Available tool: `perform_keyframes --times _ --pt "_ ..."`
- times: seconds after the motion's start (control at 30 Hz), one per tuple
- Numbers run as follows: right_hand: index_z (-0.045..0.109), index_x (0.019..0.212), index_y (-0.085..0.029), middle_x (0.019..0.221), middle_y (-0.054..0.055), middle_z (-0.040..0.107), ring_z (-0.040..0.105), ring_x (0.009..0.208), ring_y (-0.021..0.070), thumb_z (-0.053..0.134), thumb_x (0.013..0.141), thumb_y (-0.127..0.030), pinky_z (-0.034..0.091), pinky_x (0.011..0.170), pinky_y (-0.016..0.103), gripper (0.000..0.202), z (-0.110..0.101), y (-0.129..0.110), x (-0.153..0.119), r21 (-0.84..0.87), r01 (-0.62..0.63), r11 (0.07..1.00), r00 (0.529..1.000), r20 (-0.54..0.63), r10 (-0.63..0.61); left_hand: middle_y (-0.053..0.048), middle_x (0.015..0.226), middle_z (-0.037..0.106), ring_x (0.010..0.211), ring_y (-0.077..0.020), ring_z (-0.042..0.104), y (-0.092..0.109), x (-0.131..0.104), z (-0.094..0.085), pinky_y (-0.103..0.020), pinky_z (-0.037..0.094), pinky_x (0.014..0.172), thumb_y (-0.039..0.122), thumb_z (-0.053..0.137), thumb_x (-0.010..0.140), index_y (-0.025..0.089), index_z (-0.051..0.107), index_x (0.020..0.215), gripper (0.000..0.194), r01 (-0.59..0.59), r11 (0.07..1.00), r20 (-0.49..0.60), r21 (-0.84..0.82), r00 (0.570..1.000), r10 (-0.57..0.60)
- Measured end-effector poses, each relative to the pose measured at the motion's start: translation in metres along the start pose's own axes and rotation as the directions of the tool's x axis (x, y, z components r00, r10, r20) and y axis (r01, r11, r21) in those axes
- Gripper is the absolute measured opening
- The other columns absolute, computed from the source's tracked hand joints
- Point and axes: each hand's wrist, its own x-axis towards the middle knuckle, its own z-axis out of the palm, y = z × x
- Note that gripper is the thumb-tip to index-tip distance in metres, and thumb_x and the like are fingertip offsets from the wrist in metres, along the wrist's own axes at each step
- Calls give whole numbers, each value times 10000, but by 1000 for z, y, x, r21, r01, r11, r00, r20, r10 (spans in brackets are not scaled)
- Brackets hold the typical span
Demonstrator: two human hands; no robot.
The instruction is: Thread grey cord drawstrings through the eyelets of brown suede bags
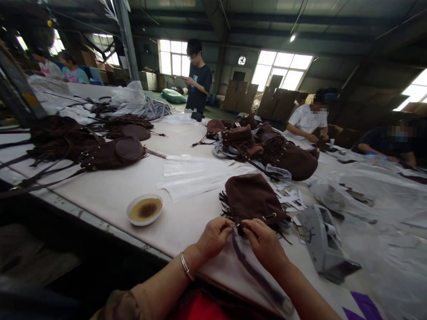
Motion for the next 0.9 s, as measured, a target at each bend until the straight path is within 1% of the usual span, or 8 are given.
perform_keyframes --times 0.13,0.23,0.37,0.53,0.63,0.7,0.77,0.9 --pt "713 1022 -219 919 57 645 611 856 177 495 925 -198 495 800 299 239 -1 -7 19 -57 118 991 989 93 -112 -45 879 702 847 -191 620 3 2 1 -294 466 837 203 576 845 206 708 864 134 -20 1000 26 2 999 20" --pt "715 862 -207 876 43 626 600 825 164 517 900 -166 488 767 286 206 -3 -10 22 -17 124 992 982 146 -120 -36 843 695 819 -184 609 2 4 2 -285 463 815 185 591 819 203 697 796 110 -9 1000 44 -21 999 10" --pt "638 752 -187 893 51 623 596 848 174 503 876 -132 491 784 303 192 -3 -3 19 -46 137 989 982 140 -130 -40 863 698 829 -182 609 -2 7 4 -280 463 815 200 613 804 197 678 750 85 16 998 59 -63 998 -12" --pt "604 849 -162 1123 130 617 574 1005 228 440 879 -83 445 882 360 184 2 4 12 -305 208 929 977 114 -181 -41 838 688 805 -179 600 -1 10 9 -279 457 790 204 610 805 193 647 715 99 8 998 77 -58 997 -4" --pt "593 850 -156 971 119 640 577 894 225 424 852 -42 409 815 340 204 4 4 7 -486 208 849 978 108 -177 -45 832 691 791 -181 599 3 12 11 -284 456 779 216 588 824 195 664 755 105 0 999 75 -35 997 3" --pt "584 801 -168 820 84 620 559 767 205 421 842 -40 378 737 316 211 5 4 3 -555 192 809 981 99 -165 -47 822 692 783 -184 599 6 14 12 -289 454 771 221 576 830 196 674 771 118 1 1000 73 -10 997 0" --pt "575 773 -178 757 61 602 545 689 185 420 865 -77 347 665 298 207 6 6 0 -552 139 822 990 66 -123 -45 792 687 768 -185 595 7 16 14 -288 450 750 222 579 819 196 670 745 121 24 1000 73 6 997 -24" --pt "572 767 -201 726 27 629 586 674 170 433 922 -217 357 621 274 210 7 6 -5 -332 -71 941 997 12 79 -31 731 665 723 -176 578 7 15 23 -279 439 695 208 569 793 191 640 690 126 91 996 48 8 995 -91"
